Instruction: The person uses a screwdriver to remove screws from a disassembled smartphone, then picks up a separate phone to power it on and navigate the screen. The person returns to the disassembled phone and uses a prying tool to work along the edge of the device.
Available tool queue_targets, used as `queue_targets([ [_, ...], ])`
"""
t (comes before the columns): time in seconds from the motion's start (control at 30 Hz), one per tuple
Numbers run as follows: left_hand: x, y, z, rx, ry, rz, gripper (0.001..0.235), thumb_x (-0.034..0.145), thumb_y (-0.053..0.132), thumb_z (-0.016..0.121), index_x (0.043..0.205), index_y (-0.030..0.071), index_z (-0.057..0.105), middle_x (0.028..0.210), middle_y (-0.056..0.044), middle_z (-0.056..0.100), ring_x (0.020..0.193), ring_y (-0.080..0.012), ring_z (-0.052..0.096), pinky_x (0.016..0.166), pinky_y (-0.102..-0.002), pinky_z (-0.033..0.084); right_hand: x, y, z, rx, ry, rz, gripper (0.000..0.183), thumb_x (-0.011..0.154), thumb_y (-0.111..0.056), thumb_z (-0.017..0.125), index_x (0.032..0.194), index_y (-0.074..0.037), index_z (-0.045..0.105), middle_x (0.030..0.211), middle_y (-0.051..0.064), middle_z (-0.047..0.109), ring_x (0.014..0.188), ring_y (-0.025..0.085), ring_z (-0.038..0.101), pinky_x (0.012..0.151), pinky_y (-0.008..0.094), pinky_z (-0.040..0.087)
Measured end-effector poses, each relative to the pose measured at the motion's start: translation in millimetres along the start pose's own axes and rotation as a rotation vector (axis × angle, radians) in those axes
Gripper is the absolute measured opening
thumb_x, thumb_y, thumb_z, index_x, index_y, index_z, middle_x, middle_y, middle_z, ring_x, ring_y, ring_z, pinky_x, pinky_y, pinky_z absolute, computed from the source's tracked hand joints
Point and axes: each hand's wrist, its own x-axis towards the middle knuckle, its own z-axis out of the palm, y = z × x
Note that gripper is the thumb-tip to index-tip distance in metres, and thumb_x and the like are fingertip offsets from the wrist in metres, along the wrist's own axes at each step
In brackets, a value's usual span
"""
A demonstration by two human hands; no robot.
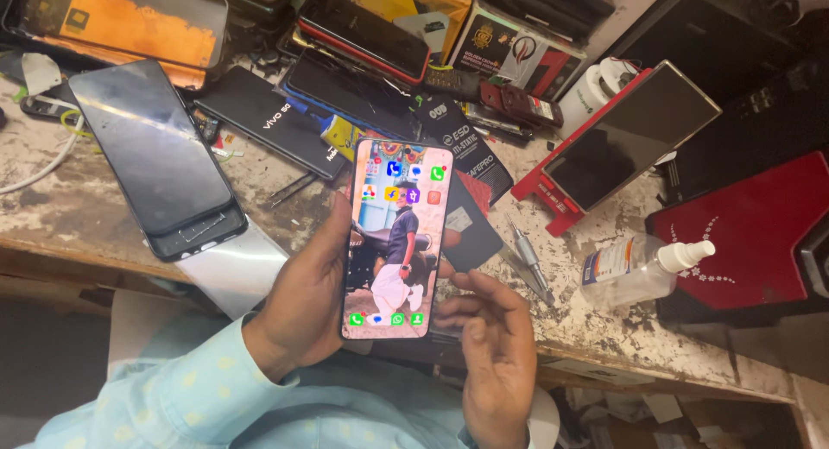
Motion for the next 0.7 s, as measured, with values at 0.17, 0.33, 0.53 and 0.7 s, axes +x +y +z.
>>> queue_targets([
  [0.17, 0.1, -2.0, -6.3, 0.031, 0.035, -0.009, 0.073, 0.105, 0.056, 0.02, 0.157, 0.008, 0.04, 0.14, -0.021, 0.063, 0.115, -0.0286, 0.068, 0.095, -0.043, 0.059, -3.2, 6.9, -4.7, -0.012, -0.031, 0.046, 0.045, 0.102, -0.008, 0.057, 0.144, 0.007, 0.046, 0.129, 0.022, 0.059, 0.106, 0.023, 0.064, 0.094, 0.039, 0.055],
  [0.33, -0.5, -1.2, -10.2, 0.017, 0.096, 0.003, 0.074, 0.103, 0.058, 0.021, 0.153, 0.007, 0.042, 0.136, -0.021, 0.064, 0.113, -0.0283, 0.069, 0.091, -0.044, 0.06, 3.1, 20.2, -10.7, 0.425, -0.143, 0.498, 0.049, 0.104, -0.02, 0.047, 0.14, 0.012, 0.048, 0.116, 0.028, 0.067, 0.095, 0.032, 0.072, 0.084, 0.045, 0.059],
  [0.53, -1.2, 3.1, -9.7, 0.014, 0.058, 0.025, 0.076, 0.105, 0.058, 0.02, 0.152, 0.004, 0.044, 0.136, -0.022, 0.064, 0.114, -0.0283, 0.068, 0.093, -0.043, 0.06, -2.9, 32.4, -4.9, 0.685, -0.245, 0.52, 0.047, 0.104, -0.016, 0.044, 0.142, 0.012, 0.041, 0.123, 0.028, 0.064, 0.105, 0.035, 0.071, 0.089, 0.047, 0.059],
  [0.7, -2.5, -3.6, -18.5, -0.013, 0.05, 0.016, 0.075, 0.104, 0.057, 0.019, 0.151, 0.004, 0.043, 0.134, -0.022, 0.064, 0.113, -0.028, 0.069, 0.091, -0.043, 0.06, -13.3, 38.7, 2.6, 0.613, -0.179, 0.491, 0.046, 0.102, -0.008, 0.047, 0.144, 0.011, 0.04, 0.122, 0.028, 0.065, 0.103, 0.033, 0.072, 0.09, 0.046, 0.059],
])
